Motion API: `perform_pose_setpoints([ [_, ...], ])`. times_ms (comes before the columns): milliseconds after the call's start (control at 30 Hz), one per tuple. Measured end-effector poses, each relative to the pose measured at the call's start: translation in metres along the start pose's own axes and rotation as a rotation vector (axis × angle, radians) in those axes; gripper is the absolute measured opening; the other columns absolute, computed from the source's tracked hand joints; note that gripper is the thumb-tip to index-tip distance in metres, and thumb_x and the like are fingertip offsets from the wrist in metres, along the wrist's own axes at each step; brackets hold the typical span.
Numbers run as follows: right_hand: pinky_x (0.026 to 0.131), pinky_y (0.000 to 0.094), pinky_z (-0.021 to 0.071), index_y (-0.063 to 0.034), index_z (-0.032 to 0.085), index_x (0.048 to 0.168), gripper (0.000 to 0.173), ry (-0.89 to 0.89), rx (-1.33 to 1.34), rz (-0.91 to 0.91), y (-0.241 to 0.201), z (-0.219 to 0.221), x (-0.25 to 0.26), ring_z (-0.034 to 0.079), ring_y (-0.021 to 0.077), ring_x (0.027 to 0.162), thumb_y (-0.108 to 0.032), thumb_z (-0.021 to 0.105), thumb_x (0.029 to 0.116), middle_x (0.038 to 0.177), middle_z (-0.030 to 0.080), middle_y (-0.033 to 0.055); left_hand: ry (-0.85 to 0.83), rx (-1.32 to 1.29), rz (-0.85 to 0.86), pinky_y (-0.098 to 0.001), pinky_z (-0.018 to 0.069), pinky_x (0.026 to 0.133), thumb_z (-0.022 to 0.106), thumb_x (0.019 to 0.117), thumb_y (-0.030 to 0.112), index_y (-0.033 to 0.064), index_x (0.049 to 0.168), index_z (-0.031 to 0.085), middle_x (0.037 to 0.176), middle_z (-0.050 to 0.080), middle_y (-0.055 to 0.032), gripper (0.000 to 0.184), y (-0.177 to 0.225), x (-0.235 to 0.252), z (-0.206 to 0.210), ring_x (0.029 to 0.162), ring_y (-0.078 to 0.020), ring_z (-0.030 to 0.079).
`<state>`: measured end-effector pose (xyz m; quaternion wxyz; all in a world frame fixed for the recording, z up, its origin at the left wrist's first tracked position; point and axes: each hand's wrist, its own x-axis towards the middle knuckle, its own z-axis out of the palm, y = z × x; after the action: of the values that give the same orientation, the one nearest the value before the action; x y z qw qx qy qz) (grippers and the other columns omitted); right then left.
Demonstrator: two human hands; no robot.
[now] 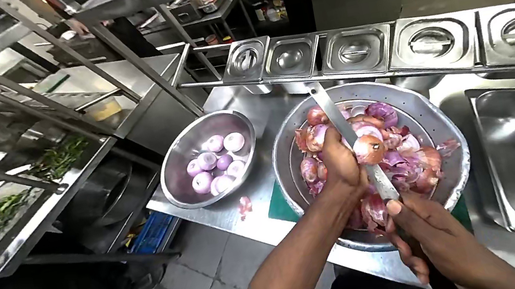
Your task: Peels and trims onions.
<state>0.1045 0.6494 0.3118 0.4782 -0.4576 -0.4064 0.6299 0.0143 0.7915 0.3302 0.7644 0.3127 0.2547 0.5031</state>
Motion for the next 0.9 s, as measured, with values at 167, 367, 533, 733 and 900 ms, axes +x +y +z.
perform_pose_setpoints([
  [167, 0.037, 0.0251, 0.0513, -0.0123, 0.058, 0.092, 0.037, 0.01, 0.279, 0.086, -0.014, -0.006, 0.002, 0.052, 0.0081, 0.039, -0.042, 0.042, 0.1085, 0.059, 0.054, -0.0012, 0.144, 0.058, -0.039, -0.0335, 0.0574, 0.067, 0.02, 0.1066, 0.06, 0.0121, 0.106, 0.064, 0.091, 0.068, -0.0072, 0.065, 0.009, 0.001, 0.002, 0.079, -0.0178, 0.068],
  [367, 0.039, 0.0271, 0.0547, -0.0091, 0.062, 0.092, 0.037, -0.349, 0.893, 0.201, -0.007, -0.026, 0.007, 0.056, 0.0093, 0.042, -0.042, 0.051, 0.1064, 0.063, 0.054, -0.0004, 0.002, 0.097, -0.01, -0.0274, 0.0576, 0.063, 0.017, 0.1037, 0.067, 0.0164, 0.111, 0.068, 0.101, 0.073, -0.0074, 0.072, 0.018, -0.004, -0.006, 0.081, -0.0155, 0.071],
  [533, 0.044, 0.0276, 0.0562, -0.0073, 0.063, 0.098, 0.031, -0.595, 1.154, 0.157, -0.001, -0.03, 0.017, 0.061, 0.0113, 0.047, -0.035, 0.052, 0.1058, 0.066, 0.055, -0.001, -0.067, 0.047, -0.045, -0.026, 0.0562, 0.056, 0.016, 0.101, 0.072, 0.0124, 0.108, 0.068, 0.102, 0.072, -0.0137, 0.079, 0.017, -0.006, -0.005, 0.074, -0.0172, 0.07],
  [733, 0.046, 0.0302, 0.0591, -0.0122, 0.065, 0.114, 0.036, -0.142, 0.645, 0.058, -0.018, -0.028, 0.013, 0.062, 0.0125, 0.048, -0.041, 0.044, 0.1085, 0.066, 0.058, 0.003, -0.042, 0.087, -0.039, -0.0273, 0.0572, 0.067, 0.02, 0.1071, 0.059, 0.0142, 0.113, 0.066, 0.113, 0.071, -0.0099, 0.065, 0.016, -0.006, -0.005, 0.084, -0.0161, 0.07],
  [900, 0.055, 0.0302, 0.058, -0.0153, 0.065, 0.098, 0.034, 0.271, -0.305, -0.332, -0.026, -0.02, 0.021, 0.065, 0.0164, 0.06, -0.039, 0.044, 0.1081, 0.075, 0.066, 0.0045, -0.183, 0.032, -0.028, -0.0262, 0.0581, 0.072, 0.03, 0.1084, 0.052, 0.0218, 0.119, 0.065, 0.106, 0.069, -0.0019, 0.047, 0.019, -0.026, 0.004, 0.088, -0.0103, 0.068],
])
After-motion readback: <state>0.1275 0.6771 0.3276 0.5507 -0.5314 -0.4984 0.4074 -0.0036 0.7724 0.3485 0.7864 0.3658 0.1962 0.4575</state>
